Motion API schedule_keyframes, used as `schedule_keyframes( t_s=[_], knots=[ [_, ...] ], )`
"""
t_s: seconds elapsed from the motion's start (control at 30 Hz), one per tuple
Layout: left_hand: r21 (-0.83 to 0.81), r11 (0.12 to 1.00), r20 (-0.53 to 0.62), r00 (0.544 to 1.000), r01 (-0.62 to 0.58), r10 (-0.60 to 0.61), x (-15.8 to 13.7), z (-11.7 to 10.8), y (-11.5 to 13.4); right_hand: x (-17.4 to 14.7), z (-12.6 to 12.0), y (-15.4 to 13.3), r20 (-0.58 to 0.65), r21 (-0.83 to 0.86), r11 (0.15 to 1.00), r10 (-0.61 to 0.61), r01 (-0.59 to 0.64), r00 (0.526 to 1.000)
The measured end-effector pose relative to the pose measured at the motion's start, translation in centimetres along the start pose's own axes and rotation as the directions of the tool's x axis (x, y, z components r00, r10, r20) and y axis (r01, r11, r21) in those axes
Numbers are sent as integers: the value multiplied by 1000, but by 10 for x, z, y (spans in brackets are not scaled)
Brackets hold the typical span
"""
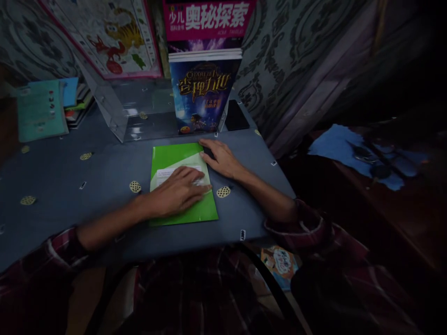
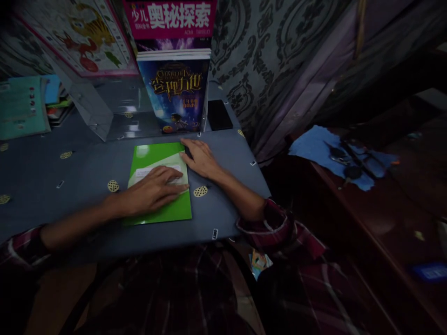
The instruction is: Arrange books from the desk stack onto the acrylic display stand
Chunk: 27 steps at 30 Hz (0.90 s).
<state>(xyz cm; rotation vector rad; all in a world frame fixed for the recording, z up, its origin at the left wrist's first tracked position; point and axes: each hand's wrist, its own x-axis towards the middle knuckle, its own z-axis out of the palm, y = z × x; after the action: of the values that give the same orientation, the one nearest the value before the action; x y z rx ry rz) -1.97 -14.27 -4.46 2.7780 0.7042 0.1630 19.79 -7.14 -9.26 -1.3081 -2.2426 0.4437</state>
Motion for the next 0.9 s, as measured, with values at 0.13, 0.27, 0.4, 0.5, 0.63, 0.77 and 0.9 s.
schedule_keyframes(
  t_s=[0.13, 0.27, 0.4, 0.5, 0.63, 0.77, 0.9],
  knots=[
    [14, 998, 35, 997, -62, 62, -14, 6, 23, -2, 0, -2, -7, -21, 1000, 2, -2, 1000],
    [83, 995, -9, 999, -53, 54, -17, 15, 29, -3, 0, -2, -23, -22, 1000, -18, 18, 1000],
    [152, 988, -34, 998, -41, 46, -16, 18, 30, -2, 2, 3, -35, 18, 999, -41, 42, 999],
    [183, 983, -34, 999, -11, 18, -14, 17, 28, -2, 4, 8, -58, 30, 998, -61, 63, 996],
    [202, 977, -35, 998, 60, -54, -9, 17, 25, -2, 5, 9, -72, 40, 995, -89, 93, 993],
    [229, 969, -55, 995, 96, -85, -4, 20, 22, -3, 4, 6, -61, 49, 991, -118, 121, 991],
    [261, 960, -100, 992, 102, -78, -2, 25, 21, -3, 3, 6, -44, 31, 990, -136, 137, 990]
  ],
)
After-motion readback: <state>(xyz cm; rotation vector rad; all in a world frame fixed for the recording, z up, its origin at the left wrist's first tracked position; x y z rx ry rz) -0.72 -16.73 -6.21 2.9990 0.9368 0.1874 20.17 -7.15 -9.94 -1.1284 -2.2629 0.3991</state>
